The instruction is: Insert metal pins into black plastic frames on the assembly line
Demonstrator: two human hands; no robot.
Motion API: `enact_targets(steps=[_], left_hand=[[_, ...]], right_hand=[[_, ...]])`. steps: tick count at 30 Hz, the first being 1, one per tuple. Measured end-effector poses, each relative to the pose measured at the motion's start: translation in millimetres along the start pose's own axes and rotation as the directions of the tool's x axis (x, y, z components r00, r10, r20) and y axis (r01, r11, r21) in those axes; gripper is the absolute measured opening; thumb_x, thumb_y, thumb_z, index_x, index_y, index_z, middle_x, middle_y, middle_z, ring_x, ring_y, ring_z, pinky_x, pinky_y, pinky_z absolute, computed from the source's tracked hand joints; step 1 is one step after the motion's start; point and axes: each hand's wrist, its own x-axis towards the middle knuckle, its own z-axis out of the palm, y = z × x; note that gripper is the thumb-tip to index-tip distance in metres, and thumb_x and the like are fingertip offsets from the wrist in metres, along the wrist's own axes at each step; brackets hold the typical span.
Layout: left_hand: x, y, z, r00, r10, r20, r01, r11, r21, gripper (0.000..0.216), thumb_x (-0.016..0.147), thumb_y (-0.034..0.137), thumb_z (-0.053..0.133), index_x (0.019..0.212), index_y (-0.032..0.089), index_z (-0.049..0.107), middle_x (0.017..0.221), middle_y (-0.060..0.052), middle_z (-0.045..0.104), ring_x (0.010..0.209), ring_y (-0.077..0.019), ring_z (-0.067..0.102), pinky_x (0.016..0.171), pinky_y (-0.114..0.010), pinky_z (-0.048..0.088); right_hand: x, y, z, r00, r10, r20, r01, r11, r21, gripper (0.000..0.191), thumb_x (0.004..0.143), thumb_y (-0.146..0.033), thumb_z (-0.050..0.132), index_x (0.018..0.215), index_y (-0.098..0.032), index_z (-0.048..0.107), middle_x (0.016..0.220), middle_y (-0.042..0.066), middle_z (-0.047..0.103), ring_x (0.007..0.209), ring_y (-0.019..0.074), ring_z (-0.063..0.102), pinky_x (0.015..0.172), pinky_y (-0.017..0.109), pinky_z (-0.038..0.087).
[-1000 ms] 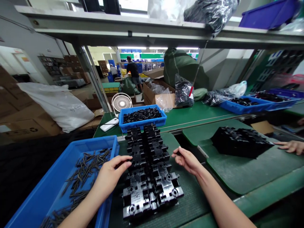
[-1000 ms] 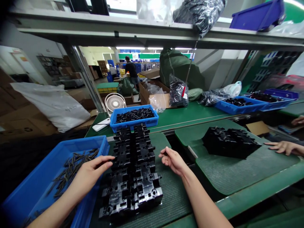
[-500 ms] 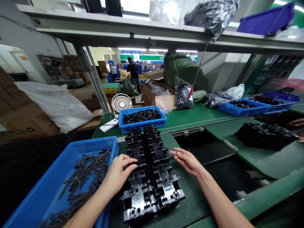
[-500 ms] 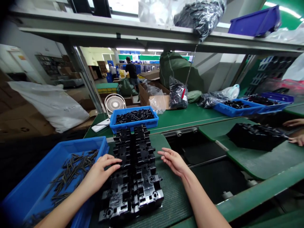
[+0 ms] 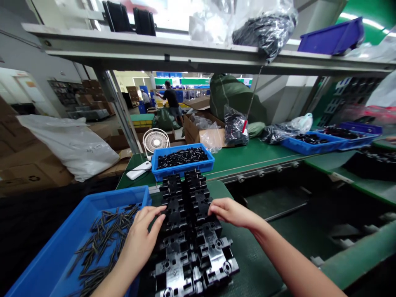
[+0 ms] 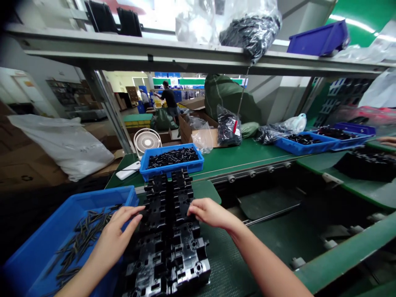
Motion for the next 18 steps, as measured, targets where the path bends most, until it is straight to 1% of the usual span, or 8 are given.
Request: enact_targets(steps=[3, 5, 7, 9, 11, 14, 16, 18], left_hand=[[5, 4, 5, 0.999, 0.039, 0.020, -0.040, 0.997, 0.059, 0.026, 0.090, 0.039, 0.046, 0.110, 0.033, 0.063, 0.109, -0.004, 0.057, 0.109, -0.0245, 0.050, 0.097, -0.040, 0.038], [22, 5, 8, 0.992, 0.119, 0.052, -0.125, 0.984, 0.126, 0.027, 0.091, 0.040, 0.044, 0.112, 0.034, 0.061, 0.111, -0.003, 0.056, 0.111, -0.0240, 0.049, 0.098, -0.041, 0.039], [53, 3, 12, 0.979, 0.196, 0.063, -0.205, 0.955, 0.215, 0.029, 0.092, 0.040, 0.042, 0.113, 0.032, 0.061, 0.115, -0.003, 0.056, 0.112, -0.0232, 0.049, 0.099, -0.041, 0.039], [97, -6, 15, 0.975, 0.214, 0.053, -0.220, 0.927, 0.305, 0.032, 0.092, 0.040, 0.040, 0.112, 0.028, 0.062, 0.120, -0.005, 0.055, 0.114, -0.0231, 0.048, 0.102, -0.040, 0.037], [147, -18, 22, 0.983, 0.177, 0.043, -0.181, 0.920, 0.347, 0.032, 0.092, 0.037, 0.041, 0.108, 0.023, 0.065, 0.122, -0.007, 0.056, 0.116, -0.0242, 0.048, 0.105, -0.041, 0.035], [218, -42, 38, 0.996, 0.067, 0.063, -0.086, 0.925, 0.371, 0.026, 0.091, 0.031, 0.047, 0.102, 0.017, 0.066, 0.118, -0.009, 0.061, 0.114, -0.0232, 0.052, 0.104, -0.042, 0.037], [255, -57, 51, 0.995, -0.044, 0.086, 0.007, 0.922, 0.387, 0.025, 0.091, 0.032, 0.051, 0.102, 0.015, 0.064, 0.112, -0.008, 0.064, 0.108, -0.0221, 0.057, 0.098, -0.044, 0.043], [283, -71, 65, 0.980, -0.158, 0.120, 0.097, 0.909, 0.405, 0.027, 0.089, 0.036, 0.055, 0.104, 0.015, 0.062, 0.109, -0.008, 0.065, 0.101, -0.0215, 0.060, 0.092, -0.045, 0.047]], right_hand=[[9, -2, 0, 0.999, -0.044, 0.017, 0.046, 0.982, -0.186, 0.027, 0.090, -0.034, 0.050, 0.080, -0.015, 0.066, 0.060, -0.003, 0.053, 0.056, 0.0081, 0.046, 0.053, 0.019, 0.031], [13, -5, 1, 0.997, -0.074, 0.015, 0.075, 0.959, -0.272, 0.021, 0.086, -0.032, 0.057, 0.076, -0.016, 0.066, 0.067, -0.002, 0.060, 0.063, 0.0096, 0.051, 0.057, 0.020, 0.032], [16, -8, 1, 0.997, -0.070, -0.015, 0.061, 0.947, -0.316, 0.016, 0.082, -0.031, 0.062, 0.075, -0.017, 0.066, 0.069, -0.003, 0.062, 0.064, 0.0097, 0.052, 0.057, 0.020, 0.031], [17, -9, 0, 0.997, -0.056, -0.059, 0.035, 0.950, -0.311, 0.012, 0.080, -0.030, 0.066, 0.076, -0.018, 0.065, 0.067, -0.004, 0.060, 0.061, 0.0087, 0.049, 0.055, 0.021, 0.029], [13, -5, -2, 0.996, -0.041, -0.084, 0.020, 0.973, -0.230, 0.016, 0.077, -0.033, 0.070, 0.082, -0.019, 0.063, 0.063, -0.006, 0.054, 0.058, 0.0079, 0.045, 0.054, 0.020, 0.027], [2, 11, -6, 0.991, -0.043, -0.127, 0.047, 0.998, 0.029, 0.025, 0.080, -0.038, 0.066, 0.094, -0.019, 0.057, 0.068, -0.006, 0.049, 0.061, 0.0074, 0.042, 0.056, 0.019, 0.030], [-6, 28, -9, 0.984, -0.020, -0.175, 0.057, 0.976, 0.212, 0.025, 0.087, -0.041, 0.058, 0.097, -0.019, 0.052, 0.072, -0.005, 0.044, 0.061, 0.0066, 0.038, 0.055, 0.018, 0.030], [-11, 45, -13, 0.983, 0.060, -0.174, 0.013, 0.921, 0.389, 0.028, 0.090, -0.046, 0.052, 0.100, -0.020, 0.047, 0.071, -0.006, 0.037, 0.057, 0.0056, 0.031, 0.050, 0.017, 0.025]])
